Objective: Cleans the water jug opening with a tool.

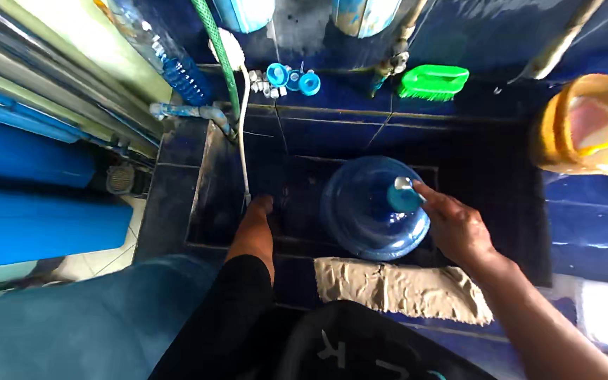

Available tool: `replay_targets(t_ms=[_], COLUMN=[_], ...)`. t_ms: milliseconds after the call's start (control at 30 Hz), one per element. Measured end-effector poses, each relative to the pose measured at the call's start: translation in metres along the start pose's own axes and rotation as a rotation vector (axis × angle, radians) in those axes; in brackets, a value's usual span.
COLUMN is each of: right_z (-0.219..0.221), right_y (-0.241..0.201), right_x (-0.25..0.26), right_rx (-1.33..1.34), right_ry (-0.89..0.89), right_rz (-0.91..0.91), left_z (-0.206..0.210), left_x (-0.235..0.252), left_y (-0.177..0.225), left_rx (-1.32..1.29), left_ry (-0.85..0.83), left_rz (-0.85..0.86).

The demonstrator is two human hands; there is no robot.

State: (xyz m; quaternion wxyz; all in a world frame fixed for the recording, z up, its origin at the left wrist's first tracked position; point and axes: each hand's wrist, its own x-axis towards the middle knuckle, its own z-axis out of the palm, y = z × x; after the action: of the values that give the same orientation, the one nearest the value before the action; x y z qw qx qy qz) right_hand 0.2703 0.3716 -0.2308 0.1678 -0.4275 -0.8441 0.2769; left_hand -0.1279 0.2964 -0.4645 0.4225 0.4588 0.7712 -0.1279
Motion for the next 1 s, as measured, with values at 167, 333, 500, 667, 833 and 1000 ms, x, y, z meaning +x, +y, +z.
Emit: replay_targets(t_ms=[167,333,500,667,833,1000], right_z=[0.001,-0.005,-0.004,-0.006,-0.013,-0.014], right_y=[0.005,0.009,0.018,0.017,0.002,-0.001], right_x=[0.002,0.010,0.012,0.012,0.012,0.009], right_rx=[0.020,-0.023,-0.011,-0.024,0.051,0.165], right_ry=[0.019,0.005,0.029,0.002,-0.063,-0.099], right_rz=[-0.084,-0.119,-0.134,-0.109,0.017,0.079], left_z=[-0.011,0.026,0.022,0.019,-0.082,-0.171], left_x=[0.025,0.058,0.019,0.069,0.078,-0.032], left_y=[0.010,0.000,0.037,0.034,0.087,0.180], left_rx=[-0.077,-0.351,-0.391,-0.345,-0.533,-0.846], left_ry=[-0.014,0.014,0.231,0.049,-0.283,-0.057], left_rz=[-0.126,-0.204,-0.262,-0.316,0.086,0.770])
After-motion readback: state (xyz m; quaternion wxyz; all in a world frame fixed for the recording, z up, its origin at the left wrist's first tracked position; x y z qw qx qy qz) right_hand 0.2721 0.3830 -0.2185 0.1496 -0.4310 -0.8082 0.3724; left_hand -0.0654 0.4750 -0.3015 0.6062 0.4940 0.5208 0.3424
